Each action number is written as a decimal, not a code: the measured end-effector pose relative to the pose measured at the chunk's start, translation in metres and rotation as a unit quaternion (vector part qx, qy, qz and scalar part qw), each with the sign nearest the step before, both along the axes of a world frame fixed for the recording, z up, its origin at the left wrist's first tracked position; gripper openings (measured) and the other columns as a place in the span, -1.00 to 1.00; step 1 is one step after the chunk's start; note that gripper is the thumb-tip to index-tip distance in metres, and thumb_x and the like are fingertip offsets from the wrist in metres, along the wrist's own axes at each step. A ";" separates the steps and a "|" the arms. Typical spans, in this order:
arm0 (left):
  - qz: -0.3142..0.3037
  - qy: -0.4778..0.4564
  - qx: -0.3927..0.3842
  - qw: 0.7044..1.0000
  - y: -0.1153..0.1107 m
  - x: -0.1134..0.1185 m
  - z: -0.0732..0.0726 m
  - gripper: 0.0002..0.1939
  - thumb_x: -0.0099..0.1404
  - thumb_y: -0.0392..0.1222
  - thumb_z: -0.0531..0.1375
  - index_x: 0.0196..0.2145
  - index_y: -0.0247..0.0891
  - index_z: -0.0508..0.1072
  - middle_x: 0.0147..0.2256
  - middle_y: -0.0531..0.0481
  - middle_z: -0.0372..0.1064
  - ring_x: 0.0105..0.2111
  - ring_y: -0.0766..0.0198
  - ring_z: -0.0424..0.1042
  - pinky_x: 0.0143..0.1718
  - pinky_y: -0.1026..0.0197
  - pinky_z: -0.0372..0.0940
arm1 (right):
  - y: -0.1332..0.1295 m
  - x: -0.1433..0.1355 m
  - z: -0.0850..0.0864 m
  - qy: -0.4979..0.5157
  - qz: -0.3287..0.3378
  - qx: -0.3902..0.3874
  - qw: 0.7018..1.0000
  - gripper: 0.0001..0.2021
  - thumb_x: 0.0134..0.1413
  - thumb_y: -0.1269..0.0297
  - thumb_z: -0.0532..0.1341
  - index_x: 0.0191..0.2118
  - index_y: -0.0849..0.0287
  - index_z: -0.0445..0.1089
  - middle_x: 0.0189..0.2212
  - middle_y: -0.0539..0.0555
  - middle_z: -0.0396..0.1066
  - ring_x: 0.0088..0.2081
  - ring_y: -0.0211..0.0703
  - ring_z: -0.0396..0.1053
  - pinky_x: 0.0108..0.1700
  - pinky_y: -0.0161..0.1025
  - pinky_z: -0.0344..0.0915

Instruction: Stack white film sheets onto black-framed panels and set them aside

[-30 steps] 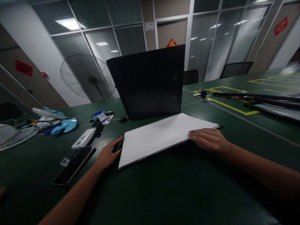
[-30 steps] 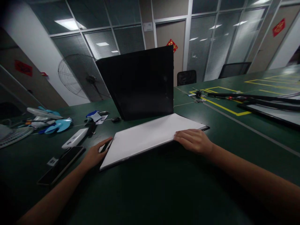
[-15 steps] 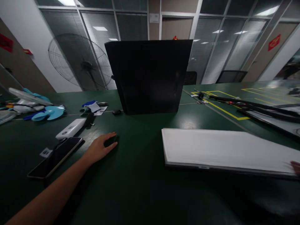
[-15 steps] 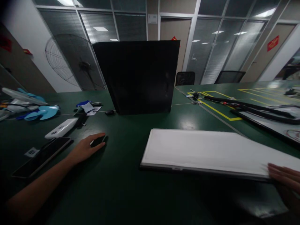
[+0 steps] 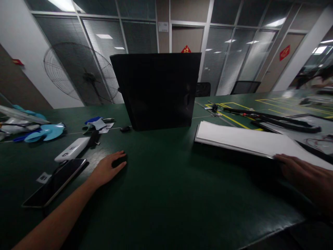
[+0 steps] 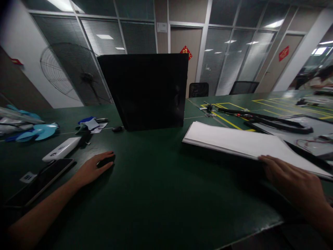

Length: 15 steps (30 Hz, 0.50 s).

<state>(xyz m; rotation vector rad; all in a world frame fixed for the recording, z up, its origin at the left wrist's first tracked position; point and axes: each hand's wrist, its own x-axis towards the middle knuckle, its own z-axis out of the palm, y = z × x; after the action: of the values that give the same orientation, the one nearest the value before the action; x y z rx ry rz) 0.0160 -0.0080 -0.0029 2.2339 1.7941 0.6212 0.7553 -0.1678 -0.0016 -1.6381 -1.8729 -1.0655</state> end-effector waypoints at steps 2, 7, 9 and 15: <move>0.000 0.002 0.000 1.000 -0.001 0.000 0.001 -0.33 0.24 0.32 0.16 0.14 -0.12 0.57 0.30 -0.14 0.39 0.27 -0.16 0.39 0.29 -0.21 0.27 | 0.018 0.004 0.001 -0.059 -0.010 -0.053 0.997 -0.65 0.24 0.15 0.17 0.04 0.03 0.58 -0.03 0.29 0.57 -0.38 0.00 0.54 -0.58 -0.18 0.19; -0.004 0.010 0.000 1.000 -0.001 0.001 0.003 -0.33 0.26 0.30 0.15 0.15 -0.15 0.57 0.29 -0.16 0.39 0.27 -0.16 0.38 0.28 -0.22 0.28 | 0.068 0.022 0.003 -0.110 0.019 -0.087 0.990 -0.66 0.19 0.42 0.16 0.02 0.28 0.56 -0.05 0.40 0.54 -0.16 0.13 0.57 -0.20 -0.04 0.43; -0.005 0.010 0.003 1.000 0.000 0.000 0.002 -0.34 0.27 0.29 0.15 0.15 -0.15 0.56 0.29 -0.16 0.39 0.27 -0.15 0.38 0.29 -0.22 0.27 | 0.084 0.031 0.004 -0.136 0.051 -0.069 0.987 -0.65 0.18 0.45 0.15 0.02 0.34 0.56 -0.02 0.42 0.53 -0.08 0.18 0.55 -0.14 0.00 0.42; -0.008 0.011 0.007 1.000 0.001 -0.003 -0.002 -0.35 0.29 0.30 0.15 0.16 -0.14 0.56 0.29 -0.15 0.39 0.28 -0.13 0.37 0.30 -0.20 0.26 | 0.101 0.035 0.021 -0.150 0.050 -0.051 0.986 -0.67 0.21 0.37 0.20 0.03 0.23 0.58 0.02 0.39 0.47 -0.17 0.10 0.49 -0.32 -0.10 0.32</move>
<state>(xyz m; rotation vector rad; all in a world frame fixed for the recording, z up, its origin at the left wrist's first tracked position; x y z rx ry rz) 0.0134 -0.0071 -0.0044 2.2703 1.7860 0.6096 0.7903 -0.0666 0.0197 -1.4848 -2.2089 -1.2495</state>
